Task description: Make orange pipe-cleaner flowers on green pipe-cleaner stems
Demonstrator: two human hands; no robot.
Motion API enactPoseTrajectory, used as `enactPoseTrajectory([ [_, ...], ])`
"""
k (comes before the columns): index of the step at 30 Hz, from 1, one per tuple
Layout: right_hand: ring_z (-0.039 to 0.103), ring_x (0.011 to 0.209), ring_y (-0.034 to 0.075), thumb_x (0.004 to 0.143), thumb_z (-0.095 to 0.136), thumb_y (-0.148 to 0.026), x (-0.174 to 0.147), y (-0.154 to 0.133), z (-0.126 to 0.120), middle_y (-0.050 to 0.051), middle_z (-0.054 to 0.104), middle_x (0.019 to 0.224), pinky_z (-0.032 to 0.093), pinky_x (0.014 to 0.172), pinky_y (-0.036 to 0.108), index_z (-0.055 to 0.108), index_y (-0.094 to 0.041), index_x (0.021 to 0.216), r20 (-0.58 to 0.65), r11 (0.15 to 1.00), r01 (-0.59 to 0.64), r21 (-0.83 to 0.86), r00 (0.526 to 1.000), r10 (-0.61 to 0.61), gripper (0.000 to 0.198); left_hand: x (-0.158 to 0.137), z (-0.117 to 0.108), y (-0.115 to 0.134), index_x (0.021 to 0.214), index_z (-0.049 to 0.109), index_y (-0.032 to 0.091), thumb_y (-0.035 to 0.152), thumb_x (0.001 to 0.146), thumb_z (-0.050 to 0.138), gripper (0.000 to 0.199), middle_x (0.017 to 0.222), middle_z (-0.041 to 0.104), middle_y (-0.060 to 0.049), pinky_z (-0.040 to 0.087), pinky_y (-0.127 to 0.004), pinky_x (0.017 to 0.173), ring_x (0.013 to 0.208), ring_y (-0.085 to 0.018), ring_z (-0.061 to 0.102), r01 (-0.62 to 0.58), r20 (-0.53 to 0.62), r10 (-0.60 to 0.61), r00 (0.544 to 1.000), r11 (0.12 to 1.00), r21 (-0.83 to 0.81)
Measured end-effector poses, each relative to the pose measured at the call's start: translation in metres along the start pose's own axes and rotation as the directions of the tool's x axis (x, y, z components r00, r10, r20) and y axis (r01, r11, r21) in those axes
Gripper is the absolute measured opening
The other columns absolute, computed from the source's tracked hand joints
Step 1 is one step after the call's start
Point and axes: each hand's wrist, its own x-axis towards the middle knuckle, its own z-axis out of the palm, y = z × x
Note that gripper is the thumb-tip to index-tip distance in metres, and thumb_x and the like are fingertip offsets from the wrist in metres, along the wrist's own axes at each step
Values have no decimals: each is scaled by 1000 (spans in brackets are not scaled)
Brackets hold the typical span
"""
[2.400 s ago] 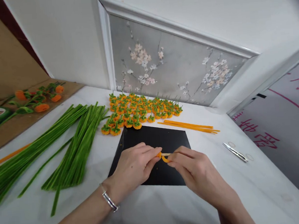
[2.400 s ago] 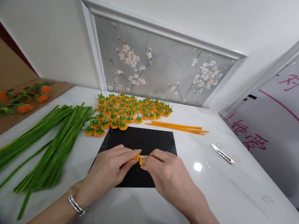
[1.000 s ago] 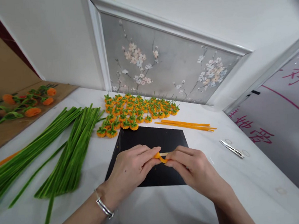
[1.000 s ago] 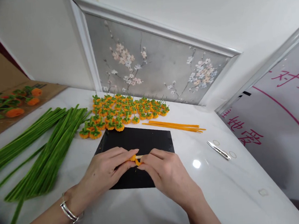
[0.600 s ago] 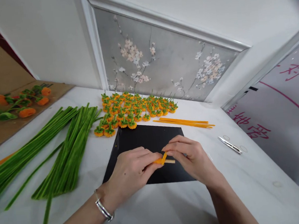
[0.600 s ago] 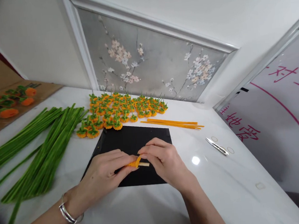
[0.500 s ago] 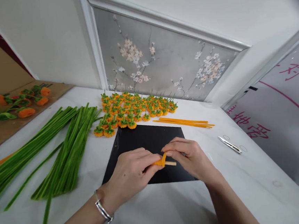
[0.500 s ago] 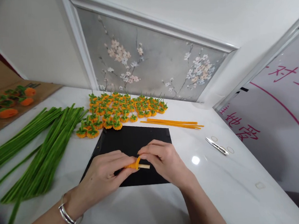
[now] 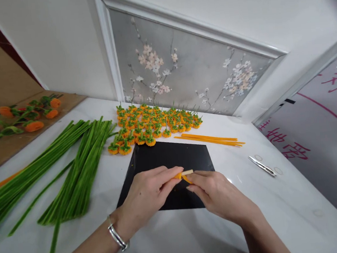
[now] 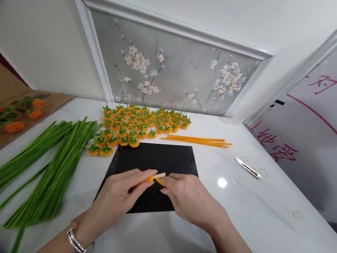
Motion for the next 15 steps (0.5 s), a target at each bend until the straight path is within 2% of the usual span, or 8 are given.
enactPoseTrajectory([
  [4,60,69,18,93,44,-12,-6,-8,-2,2,62,80,37,57,26,55,-20,113,33,992,-35,-119,999,39,24,0,1,-5,116,62,25,25,93,50,26,73,62,3,41,-20,56,62,-10,57,84,-47,-82,996,995,48],
  [6,59,66,17,93,45,-12,-8,-12,-3,2,62,77,34,54,27,57,-19,109,32,986,-33,-165,999,39,22,1,1,-7,116,62,25,26,93,51,26,76,63,2,42,-20,58,65,-10,59,113,-86,-108,990,992,57],
  [9,57,63,16,91,46,-10,-10,-18,-2,1,60,74,32,52,27,60,-19,93,2,980,7,-201,1000,-7,17,2,1,-8,114,63,25,27,92,52,24,77,64,2,42,-20,59,67,-11,59,147,-114,-138,984,986,76],
  [15,52,67,15,89,40,-4,-11,-23,-5,3,58,77,38,58,27,61,-19,90,-206,981,91,-169,970,-125,26,2,1,-8,116,62,25,28,93,49,26,80,65,2,42,-21,58,69,-12,61,151,-26,-149,989,978,141],
])
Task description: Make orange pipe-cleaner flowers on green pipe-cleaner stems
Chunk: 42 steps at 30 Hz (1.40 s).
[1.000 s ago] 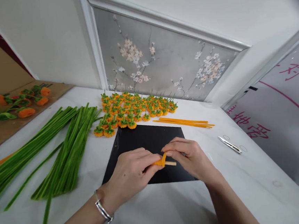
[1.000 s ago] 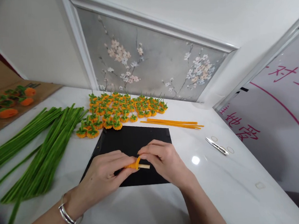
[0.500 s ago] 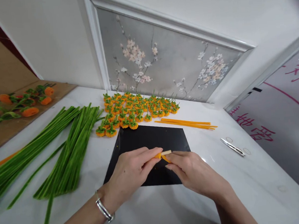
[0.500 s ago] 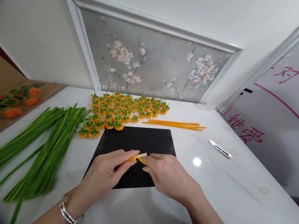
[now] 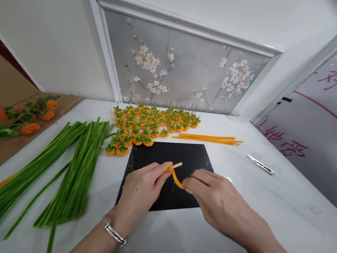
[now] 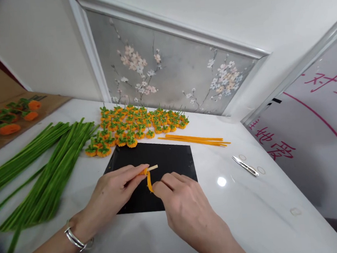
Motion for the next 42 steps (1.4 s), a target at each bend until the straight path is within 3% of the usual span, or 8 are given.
enactPoseTrajectory([
  [4,53,70,15,93,40,-8,3,5,0,4,59,81,43,65,26,60,-18,91,-125,996,1,94,992,11,22,-2,-1,2,110,65,25,27,93,48,23,79,66,1,42,-22,60,69,-13,61,-89,99,87,991,996,14],
  [8,58,72,14,95,42,-15,8,16,4,3,61,84,45,67,25,60,-18,91,-202,971,-65,230,973,113,19,-2,-1,9,101,67,24,23,92,51,19,78,67,1,42,-21,59,67,-13,61,-201,194,209,958,978,-61],
  [14,56,67,12,94,46,-20,12,33,10,1,61,80,43,63,23,60,-19,87,-188,941,-192,278,950,249,16,-1,-7,20,85,68,22,24,91,51,18,67,63,3,38,-21,52,57,-11,55,-204,198,226,954,971,-126],
  [17,55,64,12,94,45,-20,12,37,13,1,60,77,41,60,24,60,-19,84,-141,945,-238,225,951,273,18,-2,-9,20,92,68,23,21,90,51,17,69,66,4,40,-19,53,57,-10,57,-177,146,203,968,969,-171],
  [23,55,63,12,95,43,-17,10,36,13,0,59,71,38,58,23,55,-19,77,35,960,-224,167,975,221,22,-3,-6,16,123,59,28,21,88,55,36,108,71,0,52,-19,70,83,-12,67,-73,58,93,994,957,-282],
  [32,56,65,14,96,40,-17,5,20,11,1,60,73,35,58,26,53,-19,77,185,995,-84,52,980,73,23,-1,-5,9,119,62,28,22,91,52,30,73,63,3,42,-19,54,59,-9,56,-9,32,17,999,970,-241],
  [37,51,58,13,97,37,-20,2,10,5,-1,56,69,27,52,27,50,-19,76,182,998,-41,-40,982,47,24,-1,-5,7,120,61,29,24,92,51,30,72,61,4,38,-19,52,57,-8,53,-7,0,7,1000,985,-170],
  [42,53,60,13,95,38,-17,3,7,4,0,57,69,31,55,27,55,-18,79,120,999,-5,-40,993,10,24,1,-4,6,118,62,27,23,92,50,29,74,64,2,40,-19,54,64,-11,59,-42,20,44,999,995,-96],
])
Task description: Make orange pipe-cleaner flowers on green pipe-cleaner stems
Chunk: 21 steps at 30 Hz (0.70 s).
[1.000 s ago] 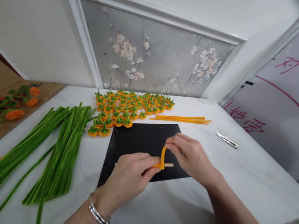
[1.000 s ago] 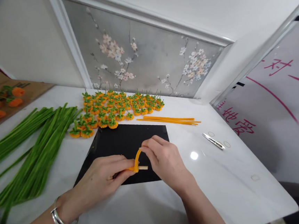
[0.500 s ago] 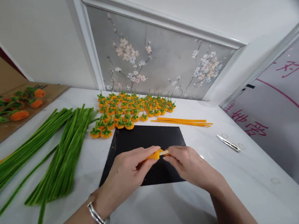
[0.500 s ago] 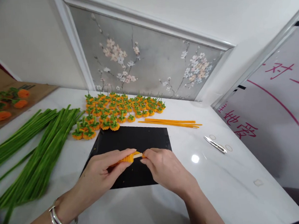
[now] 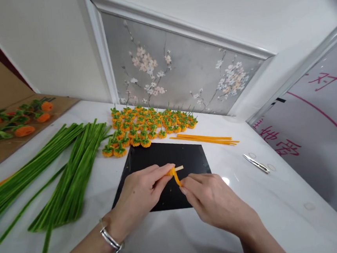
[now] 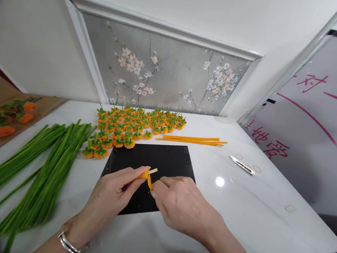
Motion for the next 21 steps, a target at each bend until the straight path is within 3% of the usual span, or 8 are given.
enactPoseTrajectory([
  [6,58,71,14,97,39,-20,4,8,1,4,63,81,45,65,25,61,-18,91,-205,972,7,234,978,43,23,2,-2,2,108,67,27,27,92,51,23,77,66,2,41,-20,56,65,-12,61,-57,99,52,994,998,42],
  [10,59,74,13,93,48,-21,9,14,1,3,63,82,48,66,24,63,-20,86,-308,911,14,413,943,126,17,2,-4,5,104,68,28,21,91,51,22,74,65,3,39,-19,56,64,-11,59,-96,165,96,982,995,-8],
  [16,52,59,10,90,53,-24,12,18,2,0,59,69,40,54,21,62,-18,77,-223,876,-109,470,946,237,17,0,-4,8,100,68,27,18,91,49,23,72,61,3,36,-19,54,61,-9,54,-90,180,105,978,992,-87],
  [21,46,55,9,96,42,-29,10,24,5,-3,52,61,35,50,19,55,-18,71,-54,825,-195,531,963,263,30,0,-4,10,98,69,26,17,91,48,24,70,59,3,35,-19,51,59,-9,51,-78,165,98,981,989,-123],
])
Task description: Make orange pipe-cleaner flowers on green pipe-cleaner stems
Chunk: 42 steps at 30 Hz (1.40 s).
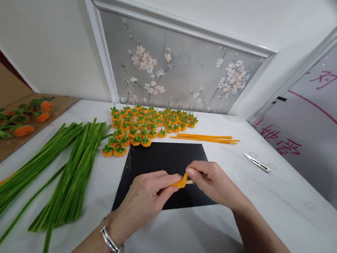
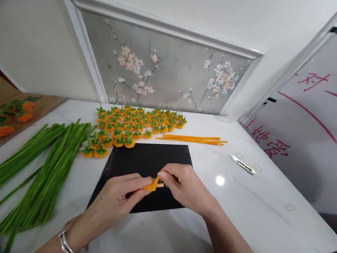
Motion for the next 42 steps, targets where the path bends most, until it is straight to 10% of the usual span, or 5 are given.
enactPoseTrajectory([
  [14,49,61,11,94,39,-16,-1,-6,13,-2,52,66,36,59,23,48,-19,70,87,987,127,-101,989,-119,27,1,6,-6,120,63,28,21,86,57,35,114,70,2,54,-21,84,99,-14,67,206,-125,-270,955,902,-381],
  [24,51,57,12,95,39,-21,-4,-12,20,0,57,66,33,53,23,52,-19,71,59,941,174,-290,985,-164,27,0,10,-9,119,64,27,18,89,52,33,84,69,0,47,-21,56,68,-12,62,182,-102,-215,971,948,-260],
  [32,46,50,10,88,55,-41,-4,-6,23,-4,52,59,32,50,21,53,-19,78,-304,967,35,-252,946,-114,25,-1,8,-5,116,65,28,18,89,53,31,80,67,2,44,-20,56,65,-10,59,150,-121,-180,976,964,-219],
  [42,31,49,8,92,46,-38,1,-7,22,-6,37,56,24,46,22,49,-19,68,-85,990,-57,126,994,68,31,-6,11,-5,118,60,20,18,92,51,28,77,66,0,45,-24,61,69,-14,59,-44,-234,82,969,986,163],
])
